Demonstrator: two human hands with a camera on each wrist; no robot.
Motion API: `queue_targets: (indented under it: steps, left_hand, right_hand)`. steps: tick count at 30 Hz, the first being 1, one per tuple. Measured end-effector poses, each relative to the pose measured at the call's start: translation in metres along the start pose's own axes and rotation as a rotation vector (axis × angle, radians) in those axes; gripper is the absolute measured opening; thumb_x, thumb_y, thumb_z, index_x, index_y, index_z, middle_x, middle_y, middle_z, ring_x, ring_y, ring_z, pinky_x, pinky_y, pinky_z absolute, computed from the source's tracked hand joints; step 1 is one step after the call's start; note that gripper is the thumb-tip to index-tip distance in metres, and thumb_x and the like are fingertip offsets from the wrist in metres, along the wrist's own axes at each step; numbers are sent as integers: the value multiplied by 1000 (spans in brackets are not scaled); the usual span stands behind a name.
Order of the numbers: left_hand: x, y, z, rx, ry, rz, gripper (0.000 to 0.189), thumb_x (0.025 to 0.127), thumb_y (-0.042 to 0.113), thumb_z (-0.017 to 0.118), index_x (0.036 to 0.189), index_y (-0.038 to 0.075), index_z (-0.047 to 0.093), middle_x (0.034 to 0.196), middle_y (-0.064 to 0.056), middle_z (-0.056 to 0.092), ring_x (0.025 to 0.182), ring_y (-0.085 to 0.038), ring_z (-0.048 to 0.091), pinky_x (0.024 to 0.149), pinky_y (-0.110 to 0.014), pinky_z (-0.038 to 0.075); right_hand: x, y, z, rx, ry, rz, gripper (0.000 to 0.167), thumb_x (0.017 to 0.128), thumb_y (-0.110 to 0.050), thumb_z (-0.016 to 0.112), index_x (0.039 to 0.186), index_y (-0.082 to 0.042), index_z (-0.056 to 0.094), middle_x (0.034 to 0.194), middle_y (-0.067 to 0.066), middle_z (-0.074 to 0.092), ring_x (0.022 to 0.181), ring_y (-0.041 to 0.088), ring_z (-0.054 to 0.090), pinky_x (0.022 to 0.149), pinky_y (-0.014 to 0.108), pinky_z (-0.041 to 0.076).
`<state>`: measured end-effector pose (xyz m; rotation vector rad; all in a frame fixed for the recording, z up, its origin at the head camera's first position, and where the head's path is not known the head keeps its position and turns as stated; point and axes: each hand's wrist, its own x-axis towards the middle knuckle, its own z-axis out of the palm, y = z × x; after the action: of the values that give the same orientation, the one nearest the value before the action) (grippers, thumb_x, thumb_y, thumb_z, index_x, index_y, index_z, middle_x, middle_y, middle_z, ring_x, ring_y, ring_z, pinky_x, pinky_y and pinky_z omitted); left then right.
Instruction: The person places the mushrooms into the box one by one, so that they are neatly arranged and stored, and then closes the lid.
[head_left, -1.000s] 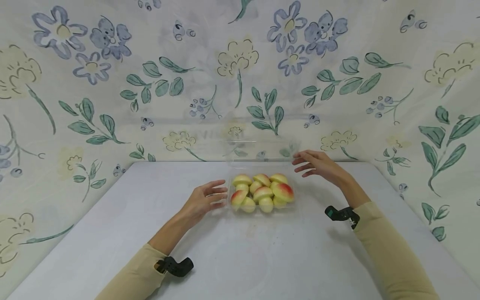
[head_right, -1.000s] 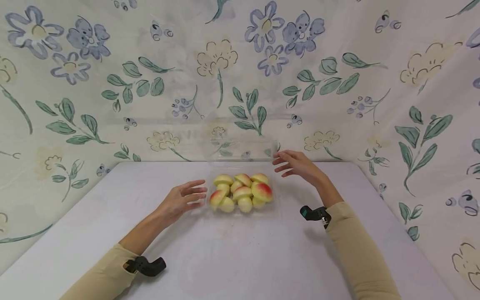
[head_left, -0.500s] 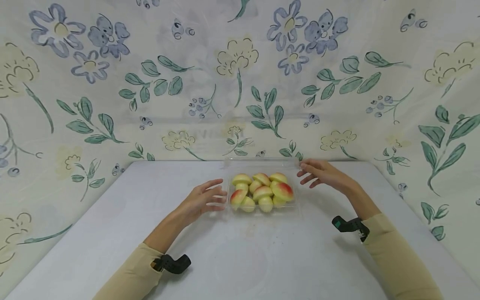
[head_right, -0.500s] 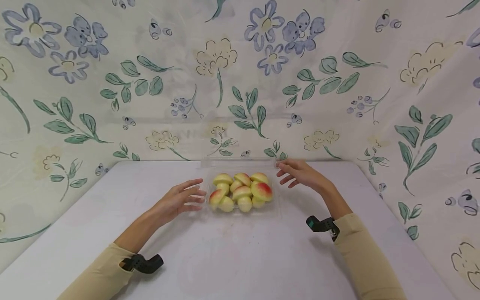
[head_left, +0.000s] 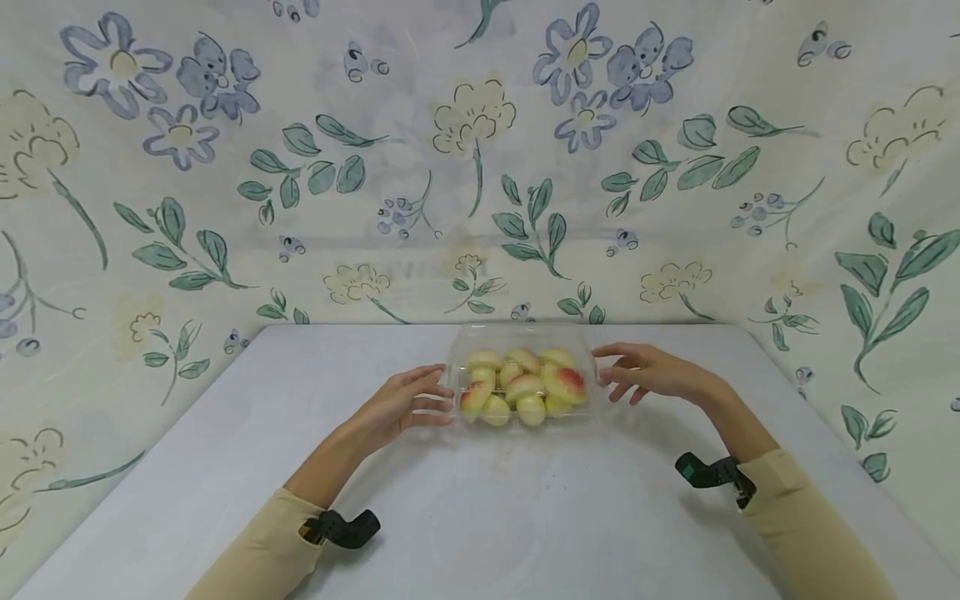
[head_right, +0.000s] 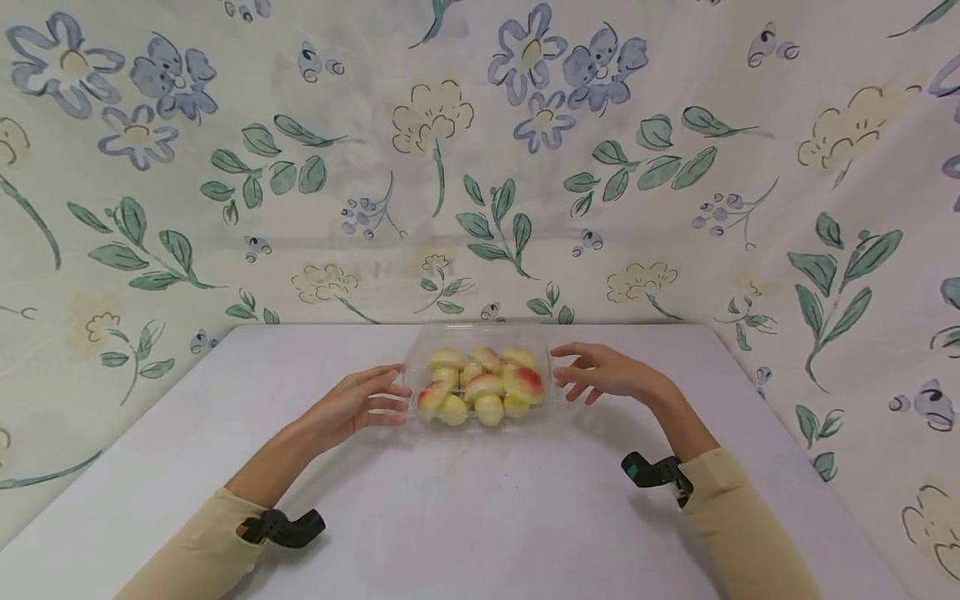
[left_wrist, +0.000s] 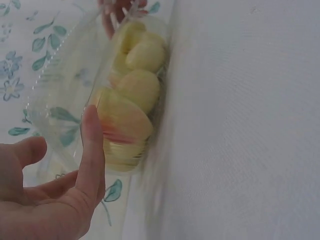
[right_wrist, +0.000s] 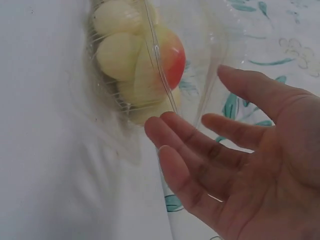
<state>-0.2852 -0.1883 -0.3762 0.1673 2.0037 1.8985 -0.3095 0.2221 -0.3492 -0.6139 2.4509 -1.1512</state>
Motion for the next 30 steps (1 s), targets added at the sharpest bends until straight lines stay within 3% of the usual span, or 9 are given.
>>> queue_targets:
  steps: [7, 14, 22, 30]
  left_hand:
    - [-4, 0, -3, 46, -45, 38, 61, 99, 10, 55, 153, 4, 27, 121, -14, 51, 99, -20, 63, 91, -38, 59]
    - [-5, -1, -1, 50, -62, 62, 67, 93, -12, 52, 153, 2, 27, 125, -18, 47, 102, -18, 61, 92, -38, 59]
    - [-4, -2, 0, 80, -50, 66, 74, 89, -12, 61, 153, 1, 26, 129, -22, 46, 100, -18, 61, 90, -36, 60]
    - [-3, -3, 1, 156, -33, 69, 75, 89, -4, 63, 154, 1, 26, 128, -22, 47, 91, -15, 65, 88, -33, 60]
  right_hand:
    - [-4, -7, 6, -13, -59, 14, 70, 97, -30, 62, 152, -4, 29, 120, 20, 65, 95, 22, 70, 75, 32, 59]
    - [-3, -8, 13, -7, -101, 42, 80, 94, -27, 67, 154, -1, 22, 114, 15, 69, 92, 21, 70, 75, 32, 59]
    - [-6, -15, 21, 80, -113, 62, 82, 94, -16, 64, 155, 3, 12, 101, 21, 70, 81, 21, 71, 75, 34, 62]
    - [-5, -17, 25, 176, -130, 110, 83, 95, -11, 63, 156, 0, 7, 84, 9, 66, 73, 16, 67, 72, 31, 62]
